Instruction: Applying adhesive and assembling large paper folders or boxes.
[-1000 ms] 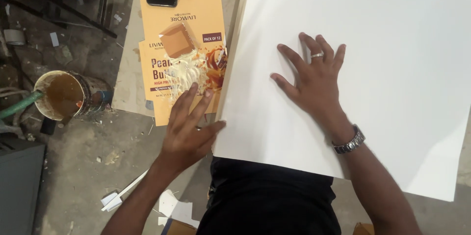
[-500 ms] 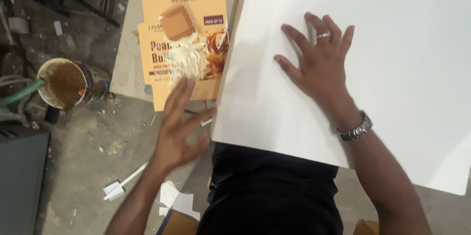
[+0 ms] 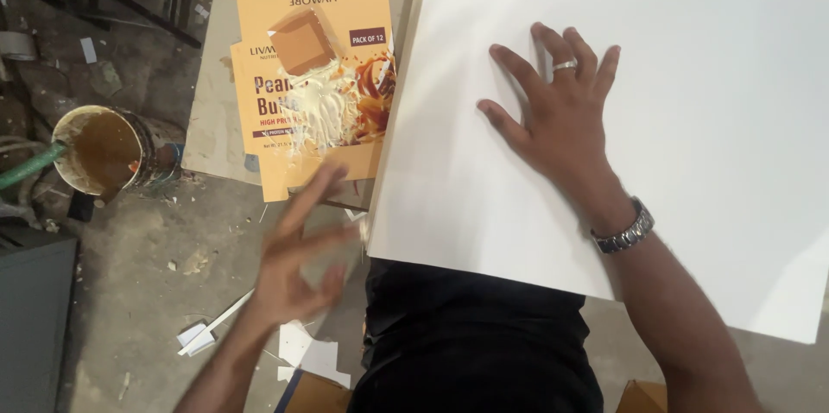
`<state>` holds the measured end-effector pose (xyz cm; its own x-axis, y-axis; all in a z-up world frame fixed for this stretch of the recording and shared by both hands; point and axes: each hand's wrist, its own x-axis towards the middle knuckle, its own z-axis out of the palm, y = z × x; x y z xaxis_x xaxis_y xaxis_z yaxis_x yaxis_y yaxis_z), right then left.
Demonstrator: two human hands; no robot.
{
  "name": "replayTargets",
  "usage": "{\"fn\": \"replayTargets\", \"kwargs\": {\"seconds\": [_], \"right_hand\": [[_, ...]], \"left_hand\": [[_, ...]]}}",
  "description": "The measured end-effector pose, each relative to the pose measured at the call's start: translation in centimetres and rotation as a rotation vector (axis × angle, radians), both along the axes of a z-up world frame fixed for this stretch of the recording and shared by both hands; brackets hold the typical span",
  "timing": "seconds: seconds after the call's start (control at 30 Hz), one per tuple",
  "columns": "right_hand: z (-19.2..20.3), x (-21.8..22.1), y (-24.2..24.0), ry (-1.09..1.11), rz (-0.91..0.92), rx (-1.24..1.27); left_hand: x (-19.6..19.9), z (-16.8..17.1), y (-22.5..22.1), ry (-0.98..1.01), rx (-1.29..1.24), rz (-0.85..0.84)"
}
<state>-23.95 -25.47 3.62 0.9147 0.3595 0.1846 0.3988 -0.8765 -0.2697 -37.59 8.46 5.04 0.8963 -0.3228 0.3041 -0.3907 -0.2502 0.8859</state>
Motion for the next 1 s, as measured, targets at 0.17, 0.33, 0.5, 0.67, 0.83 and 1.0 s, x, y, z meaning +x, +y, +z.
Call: {"fn": "replayTargets", "kwargs": {"seconds": [0.17,0.33,0.5,0.67,0.83,1.0], "right_hand": [[0.3,0.0,0.3,-0.024,-0.017,-0.033],[0.4,0.0,0.7,-0.01,-0.056,-0.031],[0.7,0.1,0.9,0.019,-0.063,-0.029],[1.0,0.0,1.0,0.036,-0.063,-0.012],[1.1,0.0,1.1,0.047,-0.047,0.013],[1.1,-0.1,1.1,0.041,-0.054,0.017]], "left_hand": [[13.9,1.8,-2.9,0.132,0.074,0.013],[29.5,-2.6,-5.3,-0.195,0.091,-0.068],[37.9,-5.7,-6.5,-0.191,0.163,-0.014],[38.1,-4.2,-7.2,-0.196,0.269,0.04],[38.7,-5.9,-6.7,-0.284,0.289,0.04],[36.4,-5.0,-6.0,-0.385,0.425,0.014]]}}
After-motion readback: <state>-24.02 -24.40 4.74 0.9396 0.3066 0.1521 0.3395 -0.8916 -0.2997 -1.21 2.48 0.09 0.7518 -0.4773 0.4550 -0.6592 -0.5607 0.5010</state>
